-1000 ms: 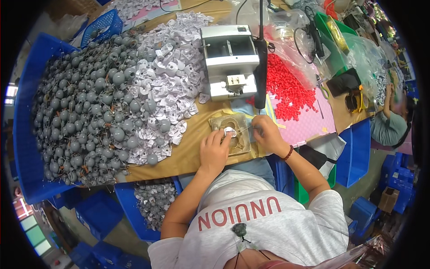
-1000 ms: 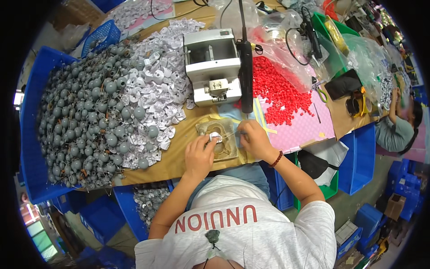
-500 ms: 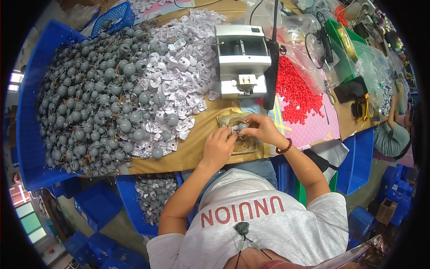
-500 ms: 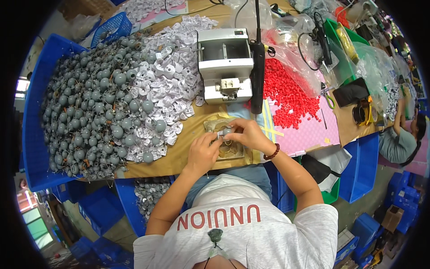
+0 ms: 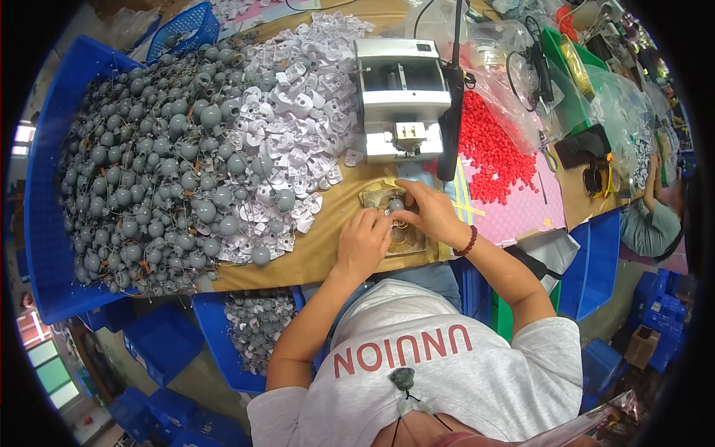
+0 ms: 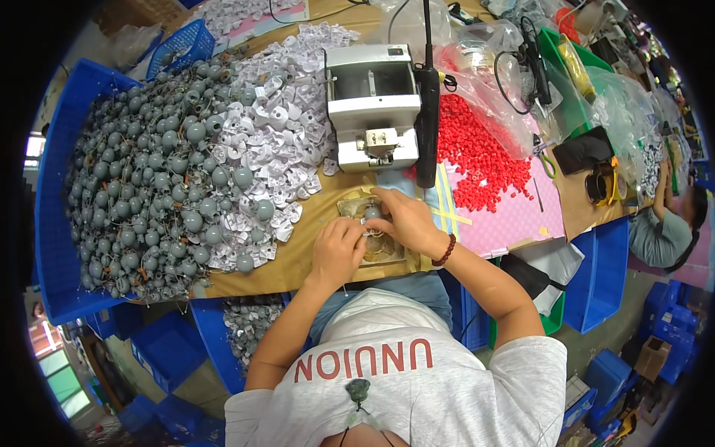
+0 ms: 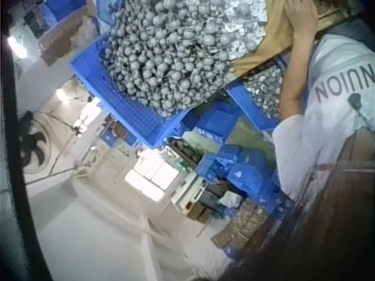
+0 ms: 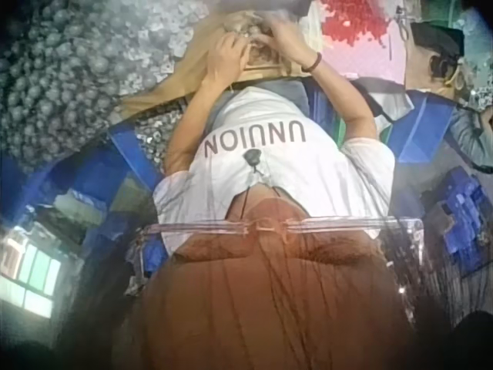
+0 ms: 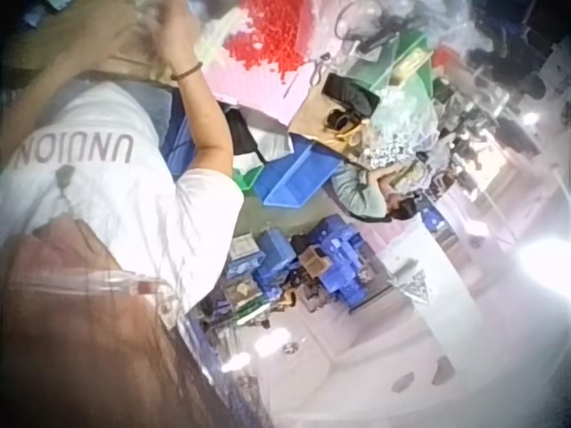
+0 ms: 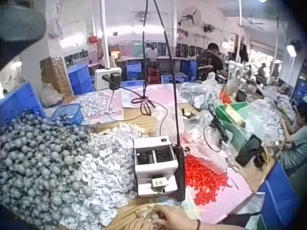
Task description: Assembling small plastic toy components using an electric screwdriver at a factory workbench.
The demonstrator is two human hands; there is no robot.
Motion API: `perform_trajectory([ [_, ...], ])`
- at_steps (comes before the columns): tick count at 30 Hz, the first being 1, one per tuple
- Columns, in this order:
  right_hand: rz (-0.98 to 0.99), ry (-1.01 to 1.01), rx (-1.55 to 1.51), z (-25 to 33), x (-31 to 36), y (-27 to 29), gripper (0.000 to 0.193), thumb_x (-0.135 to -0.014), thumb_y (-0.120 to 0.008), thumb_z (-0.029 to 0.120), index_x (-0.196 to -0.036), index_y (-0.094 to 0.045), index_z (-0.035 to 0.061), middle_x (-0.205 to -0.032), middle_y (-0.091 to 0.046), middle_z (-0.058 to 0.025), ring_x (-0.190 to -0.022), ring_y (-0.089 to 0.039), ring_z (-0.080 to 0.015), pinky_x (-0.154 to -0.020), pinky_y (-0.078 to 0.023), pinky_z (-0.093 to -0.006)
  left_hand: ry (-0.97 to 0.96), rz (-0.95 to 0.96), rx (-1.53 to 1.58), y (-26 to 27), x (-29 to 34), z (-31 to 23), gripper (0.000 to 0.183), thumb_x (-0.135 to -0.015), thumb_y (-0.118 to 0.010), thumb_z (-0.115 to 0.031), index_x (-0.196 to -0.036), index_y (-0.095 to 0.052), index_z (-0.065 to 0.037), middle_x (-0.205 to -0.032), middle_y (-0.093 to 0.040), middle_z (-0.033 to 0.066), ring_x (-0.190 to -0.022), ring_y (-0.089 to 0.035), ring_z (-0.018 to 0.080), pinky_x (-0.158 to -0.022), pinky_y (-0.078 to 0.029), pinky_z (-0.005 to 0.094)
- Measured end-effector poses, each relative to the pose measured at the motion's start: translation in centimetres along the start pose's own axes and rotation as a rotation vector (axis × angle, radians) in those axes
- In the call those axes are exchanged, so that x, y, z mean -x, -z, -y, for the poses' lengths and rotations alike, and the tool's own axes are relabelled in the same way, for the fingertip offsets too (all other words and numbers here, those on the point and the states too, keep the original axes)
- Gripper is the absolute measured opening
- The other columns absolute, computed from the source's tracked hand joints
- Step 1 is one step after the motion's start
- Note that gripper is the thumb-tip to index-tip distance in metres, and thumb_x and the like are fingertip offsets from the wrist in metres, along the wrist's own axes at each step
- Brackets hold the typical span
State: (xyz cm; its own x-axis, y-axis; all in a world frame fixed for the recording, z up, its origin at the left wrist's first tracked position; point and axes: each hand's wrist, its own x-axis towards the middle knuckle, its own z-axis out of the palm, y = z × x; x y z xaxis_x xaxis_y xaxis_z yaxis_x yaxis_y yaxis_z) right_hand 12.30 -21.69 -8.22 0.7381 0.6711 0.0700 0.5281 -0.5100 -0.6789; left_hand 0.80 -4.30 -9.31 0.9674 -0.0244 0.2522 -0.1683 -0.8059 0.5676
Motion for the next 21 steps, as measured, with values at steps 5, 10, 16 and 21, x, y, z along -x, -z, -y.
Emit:
perform_trajectory([
  [5,-0.081,-0.006,-0.119,-0.4,0.3,-0.5,0.053,-0.082,-0.083,0.027,-0.125,-0.062,0.0058,-0.089,-0.065,-0.0074,-0.075,-0.065,-0.0228,-0.064,-0.051,-0.0354,0.034,-0.05,-0.039,0.0,-1.8,-1.3,0.039,-0.078,-0.075,-0.014,-0.116,-0.065,-0.01,-0.104,-0.064,0.0067,-0.104,-0.059,0.0277,-0.085,-0.049,0.0433],
  [10,-0.627,0.083,-0.07,-1.6,-3.3,3.5,0.047,-0.087,-0.072,0.004,-0.13,-0.056,0.0001,-0.121,-0.057,-0.018,-0.095,-0.06,-0.0267,-0.078,-0.05,-0.0353,0.053,-0.045,-0.104,-0.6,-1.6,-0.9,0.038,-0.078,-0.075,-0.014,-0.114,-0.066,-0.009,-0.102,-0.064,0.0073,-0.101,-0.059,0.0292,-0.084,-0.048,0.0434],
  [16,-0.54,-0.243,-0.452,-7.2,-7.9,5.2,0.05,-0.093,-0.072,0.012,-0.135,-0.05,-0.0044,-0.116,-0.065,-0.0135,-0.097,-0.065,-0.0198,-0.085,-0.052,-0.0332,0.02,-0.079,-0.093,-1.1,-1.8,-1.0,0.038,-0.077,-0.076,-0.016,-0.114,-0.067,-0.01,-0.101,-0.063,0.0065,-0.101,-0.059,0.0286,-0.083,-0.046,0.0439],
  [21,-0.826,0.038,-0.501,-1.9,-6.1,6.5,0.058,-0.087,-0.075,-0.002,-0.137,-0.045,-0.002,-0.104,-0.066,-0.0089,-0.091,-0.066,-0.0167,-0.081,-0.055,-0.0316,0.045,-0.087,-0.091,-1.0,-1.8,-0.8,0.037,-0.077,-0.076,-0.016,-0.113,-0.067,-0.01,-0.101,-0.063,0.0069,-0.101,-0.058,0.0297,-0.084,-0.046,0.0445],
])
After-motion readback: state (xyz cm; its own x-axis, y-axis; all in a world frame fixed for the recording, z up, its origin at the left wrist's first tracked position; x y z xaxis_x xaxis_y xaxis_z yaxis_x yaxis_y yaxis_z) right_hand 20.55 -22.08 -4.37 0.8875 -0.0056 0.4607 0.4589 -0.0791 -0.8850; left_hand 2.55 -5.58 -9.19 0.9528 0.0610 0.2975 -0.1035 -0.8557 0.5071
